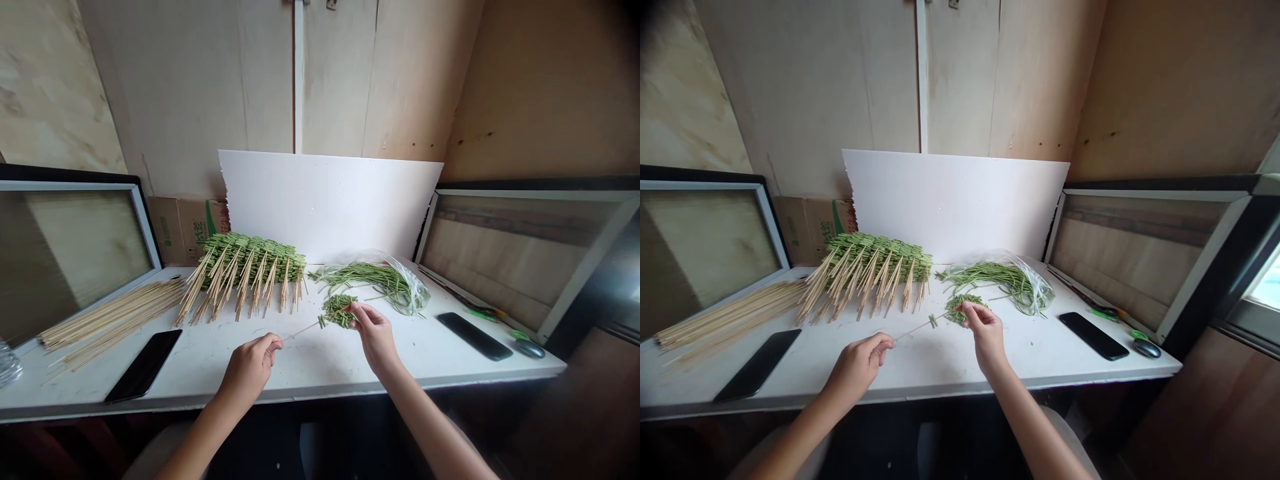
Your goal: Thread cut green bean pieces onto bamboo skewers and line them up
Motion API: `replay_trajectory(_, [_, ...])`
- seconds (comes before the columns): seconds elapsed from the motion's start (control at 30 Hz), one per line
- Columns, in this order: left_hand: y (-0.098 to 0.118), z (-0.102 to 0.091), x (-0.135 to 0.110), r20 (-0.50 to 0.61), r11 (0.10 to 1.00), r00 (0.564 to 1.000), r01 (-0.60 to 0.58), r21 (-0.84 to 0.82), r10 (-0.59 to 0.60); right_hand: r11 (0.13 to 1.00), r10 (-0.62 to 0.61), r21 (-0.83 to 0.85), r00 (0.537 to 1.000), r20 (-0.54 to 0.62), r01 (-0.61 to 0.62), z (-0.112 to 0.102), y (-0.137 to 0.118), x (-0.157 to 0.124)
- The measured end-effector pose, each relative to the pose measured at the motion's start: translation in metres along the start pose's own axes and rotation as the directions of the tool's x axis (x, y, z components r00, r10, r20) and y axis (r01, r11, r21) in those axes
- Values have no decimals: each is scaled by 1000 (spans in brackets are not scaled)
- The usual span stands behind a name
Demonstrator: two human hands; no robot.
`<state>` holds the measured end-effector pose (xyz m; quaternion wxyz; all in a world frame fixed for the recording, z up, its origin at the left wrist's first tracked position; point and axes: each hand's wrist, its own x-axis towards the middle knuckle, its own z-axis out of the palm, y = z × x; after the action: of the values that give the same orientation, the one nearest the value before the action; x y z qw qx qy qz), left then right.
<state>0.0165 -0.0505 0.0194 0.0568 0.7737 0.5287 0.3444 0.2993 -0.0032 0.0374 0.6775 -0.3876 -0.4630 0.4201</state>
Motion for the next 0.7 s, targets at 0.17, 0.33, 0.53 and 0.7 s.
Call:
replay_trajectory(0.17, [-4, 4, -2, -12, 1000, 1000, -29, 11, 29, 996, -61, -67, 998, -21, 60, 7, -4, -8])
replay_trajectory(0.33, [-4, 6, -3, -28, 999, 999, -30, 31, 31, 988, -98, -125, 993, -66, 90, 14, -13, -19])
replay_trajectory(0.53, [4, 9, -6, -32, 995, 997, -78, -55, 77, 985, -91, -144, 996, 2, 90, 26, -4, -33])
replay_trajectory(0.7, [7, 7, -4, -28, 995, 998, -49, -82, 47, 991, -30, -130, 998, 47, 35, 34, 8, -40])
